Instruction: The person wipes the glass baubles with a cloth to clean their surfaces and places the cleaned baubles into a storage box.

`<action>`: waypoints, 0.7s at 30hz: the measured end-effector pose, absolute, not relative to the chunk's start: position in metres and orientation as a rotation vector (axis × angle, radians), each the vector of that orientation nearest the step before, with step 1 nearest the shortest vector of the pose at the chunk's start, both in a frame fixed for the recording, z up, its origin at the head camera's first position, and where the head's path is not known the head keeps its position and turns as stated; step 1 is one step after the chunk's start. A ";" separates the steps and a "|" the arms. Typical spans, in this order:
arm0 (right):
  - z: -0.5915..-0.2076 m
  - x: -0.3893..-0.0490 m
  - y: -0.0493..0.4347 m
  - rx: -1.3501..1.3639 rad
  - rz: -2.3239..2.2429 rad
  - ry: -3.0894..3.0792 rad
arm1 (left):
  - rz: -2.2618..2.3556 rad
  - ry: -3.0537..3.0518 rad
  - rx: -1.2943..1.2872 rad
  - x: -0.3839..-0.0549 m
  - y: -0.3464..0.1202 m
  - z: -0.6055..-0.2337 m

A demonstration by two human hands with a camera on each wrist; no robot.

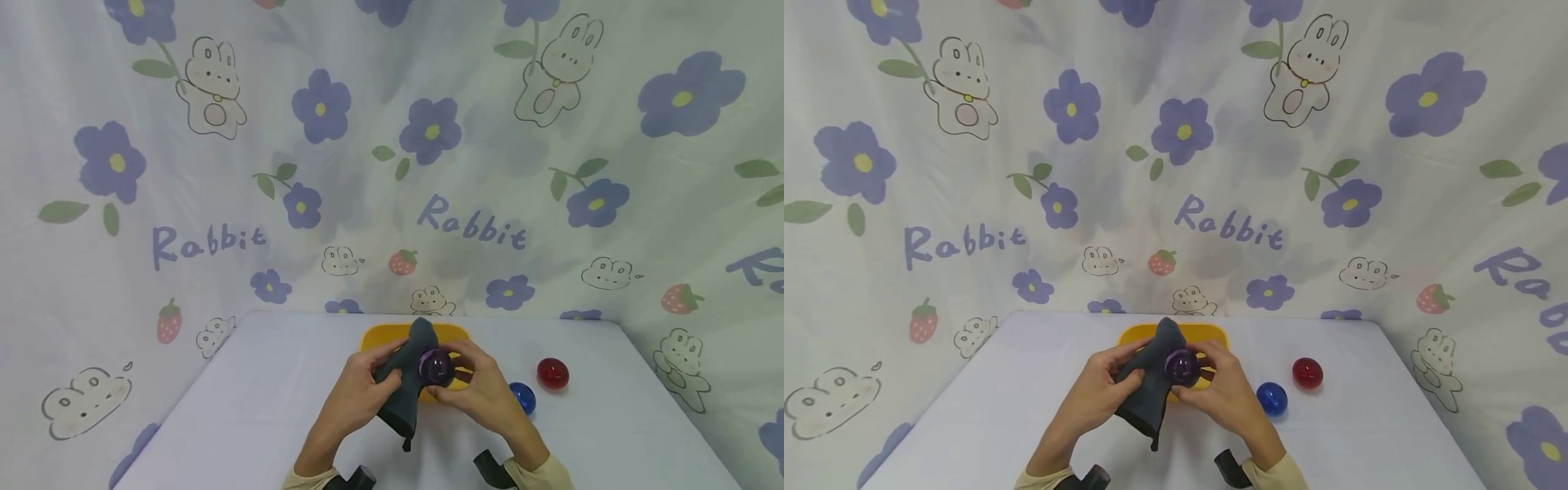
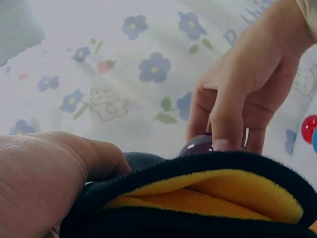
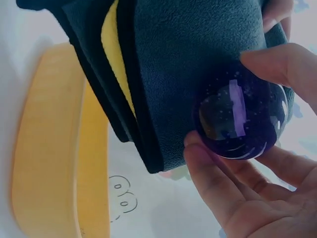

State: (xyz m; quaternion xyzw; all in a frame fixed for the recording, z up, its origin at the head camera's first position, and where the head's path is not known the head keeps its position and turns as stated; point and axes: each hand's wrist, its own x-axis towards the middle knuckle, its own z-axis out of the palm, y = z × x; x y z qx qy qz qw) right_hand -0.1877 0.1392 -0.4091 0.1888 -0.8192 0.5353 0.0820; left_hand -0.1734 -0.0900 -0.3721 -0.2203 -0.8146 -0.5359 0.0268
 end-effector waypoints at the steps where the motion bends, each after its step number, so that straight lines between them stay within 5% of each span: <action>1: -0.409 -0.188 0.139 0.571 1.600 -2.454 | -1.650 -2.514 -0.679 -0.173 -0.090 -0.372; 21: -0.403 -0.175 0.129 0.739 1.637 -2.337 | -1.447 -2.526 -0.751 -0.177 -0.089 -0.378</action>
